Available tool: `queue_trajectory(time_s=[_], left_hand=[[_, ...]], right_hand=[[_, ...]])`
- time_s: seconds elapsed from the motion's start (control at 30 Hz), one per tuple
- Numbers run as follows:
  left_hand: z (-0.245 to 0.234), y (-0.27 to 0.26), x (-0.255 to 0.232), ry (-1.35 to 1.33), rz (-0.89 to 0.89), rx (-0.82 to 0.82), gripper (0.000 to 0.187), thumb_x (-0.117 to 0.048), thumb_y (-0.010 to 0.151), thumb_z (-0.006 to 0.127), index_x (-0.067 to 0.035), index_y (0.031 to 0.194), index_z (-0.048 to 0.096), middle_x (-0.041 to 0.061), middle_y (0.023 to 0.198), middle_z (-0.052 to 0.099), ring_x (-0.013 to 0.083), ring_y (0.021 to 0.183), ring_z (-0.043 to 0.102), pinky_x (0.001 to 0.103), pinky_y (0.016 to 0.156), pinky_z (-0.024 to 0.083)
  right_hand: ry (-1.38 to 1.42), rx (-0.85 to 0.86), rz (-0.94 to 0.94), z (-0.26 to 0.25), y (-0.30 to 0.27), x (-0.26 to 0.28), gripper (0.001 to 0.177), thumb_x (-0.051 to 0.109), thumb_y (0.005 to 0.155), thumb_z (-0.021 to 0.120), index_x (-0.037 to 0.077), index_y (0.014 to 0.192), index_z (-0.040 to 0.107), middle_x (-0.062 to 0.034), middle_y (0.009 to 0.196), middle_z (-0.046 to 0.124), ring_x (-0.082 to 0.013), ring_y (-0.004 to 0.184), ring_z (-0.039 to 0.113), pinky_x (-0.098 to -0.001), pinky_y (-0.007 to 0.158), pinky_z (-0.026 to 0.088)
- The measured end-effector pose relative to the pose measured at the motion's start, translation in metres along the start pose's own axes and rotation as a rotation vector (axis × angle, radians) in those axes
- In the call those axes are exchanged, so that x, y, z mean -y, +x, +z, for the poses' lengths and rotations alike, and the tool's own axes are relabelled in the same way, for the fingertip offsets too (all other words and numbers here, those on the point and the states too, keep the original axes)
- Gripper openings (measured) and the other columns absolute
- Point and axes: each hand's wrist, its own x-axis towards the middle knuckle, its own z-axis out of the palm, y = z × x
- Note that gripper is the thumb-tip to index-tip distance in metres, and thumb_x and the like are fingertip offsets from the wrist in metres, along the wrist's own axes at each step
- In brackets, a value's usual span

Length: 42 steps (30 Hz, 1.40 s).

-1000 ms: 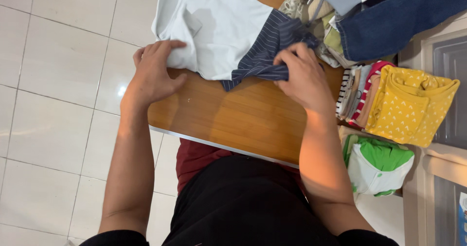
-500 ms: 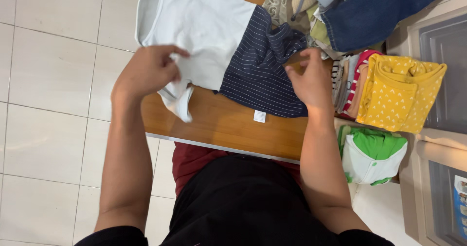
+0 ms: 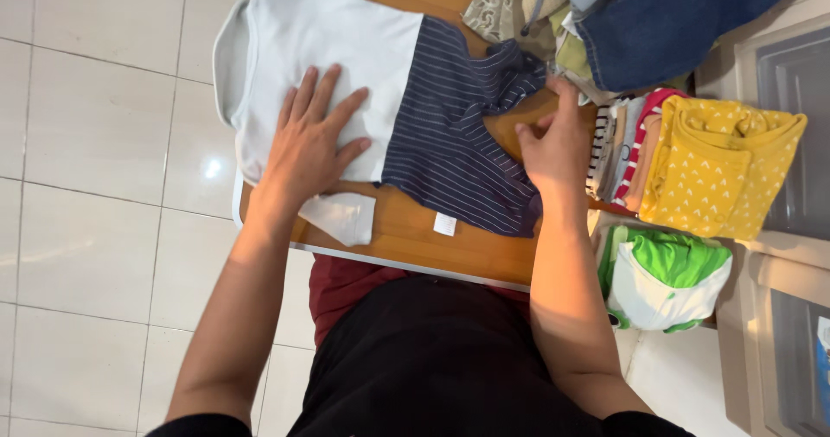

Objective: The person folds several baby garments one at a time on a small wooden table and adds them to a stack.

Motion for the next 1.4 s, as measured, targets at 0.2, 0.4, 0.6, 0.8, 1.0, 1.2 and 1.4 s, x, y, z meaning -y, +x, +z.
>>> queue_trajectory(time_s=[0.2, 0.4, 0.6, 0.8, 1.0, 1.2, 1.4], left_hand=[[-0.006, -0.018, -0.007, -0.004, -0.054, -0.001, 0.067, -0.036, 0.086, 0.08, -0.02, 0.147, 0.058, 0.02, 0.163, 0.038, 0.0445, 0.151, 0.03, 0.057, 0.12, 0.028], [-0.001, -0.023, -0.013, 0.023, -0.225, 0.024, 0.07, -0.029, 0.074, 0.085, -0.02, 0.14, 0.063, 0.02, 0.16, 0.039, 0.044, 0.148, 0.03, 0.062, 0.115, 0.026], [0.032, 0.004, -0.034, -0.144, -0.061, -0.076, 0.043, -0.028, 0.098, 0.075, -0.022, 0.139, 0.066, 0.019, 0.165, 0.039, 0.0414, 0.156, 0.029, 0.062, 0.125, 0.023], [0.046, 0.006, -0.056, -0.082, 0.021, 0.022, 0.055, -0.034, 0.089, 0.076, -0.024, 0.142, 0.063, 0.021, 0.164, 0.033, 0.0448, 0.152, 0.024, 0.067, 0.119, 0.018], [0.06, -0.009, -0.086, -0.085, 0.026, -0.014, 0.06, -0.034, 0.09, 0.075, -0.023, 0.146, 0.059, 0.023, 0.164, 0.03, 0.0457, 0.152, 0.022, 0.068, 0.118, 0.017], [0.064, 0.01, -0.045, -0.208, -0.093, -0.043, 0.03, -0.023, 0.098, 0.071, -0.021, 0.128, 0.067, 0.007, 0.149, 0.057, 0.0331, 0.136, 0.057, 0.051, 0.111, 0.046], [0.025, 0.072, 0.052, 0.064, -0.093, -0.422, 0.046, -0.004, 0.091, 0.078, -0.013, 0.133, 0.061, 0.018, 0.142, 0.054, 0.0431, 0.123, 0.06, 0.049, 0.102, 0.052]], right_hand=[[-0.065, -0.075, -0.126, 0.008, 0.008, 0.006, 0.045, 0.023, 0.081, 0.083, 0.012, 0.122, 0.071, -0.0168, 0.129, 0.056, -0.035, 0.118, 0.059, -0.0424, 0.095, 0.05], [-0.319, -0.073, -0.007, -0.008, -0.005, -0.002, 0.03, 0.03, 0.08, 0.087, 0.011, 0.099, 0.074, -0.0153, 0.119, 0.059, -0.0357, 0.115, 0.058, -0.0463, 0.096, 0.047], [-0.105, -0.068, -0.395, 0.006, -0.009, 0.026, 0.024, 0.022, 0.092, 0.078, 0.012, 0.113, 0.073, -0.01, 0.123, 0.063, -0.0326, 0.119, 0.058, -0.0463, 0.103, 0.046], [-0.232, 0.294, 0.118, 0.004, -0.015, 0.043, 0.038, 0.045, 0.097, 0.07, 0.015, 0.121, 0.07, -0.0113, 0.118, 0.068, -0.0349, 0.116, 0.062, -0.0476, 0.1, 0.047], [-0.252, 0.144, 0.192, -0.006, -0.014, 0.028, 0.067, 0.036, 0.085, 0.082, 0.016, 0.141, 0.053, -0.0136, 0.146, 0.042, -0.0369, 0.127, 0.052, -0.0489, 0.101, 0.048], [-0.246, 0.074, -0.013, -0.002, -0.001, 0.023, 0.094, 0.017, 0.066, 0.095, 0.017, 0.147, 0.05, -0.012, 0.155, 0.034, -0.0421, 0.132, 0.042, -0.0497, 0.107, 0.043], [-0.204, 0.086, -0.122, -0.001, 0.007, 0.012, 0.094, 0.014, 0.067, 0.095, 0.018, 0.15, 0.051, -0.0114, 0.153, 0.04, -0.0379, 0.137, 0.048, -0.046, 0.111, 0.045]])
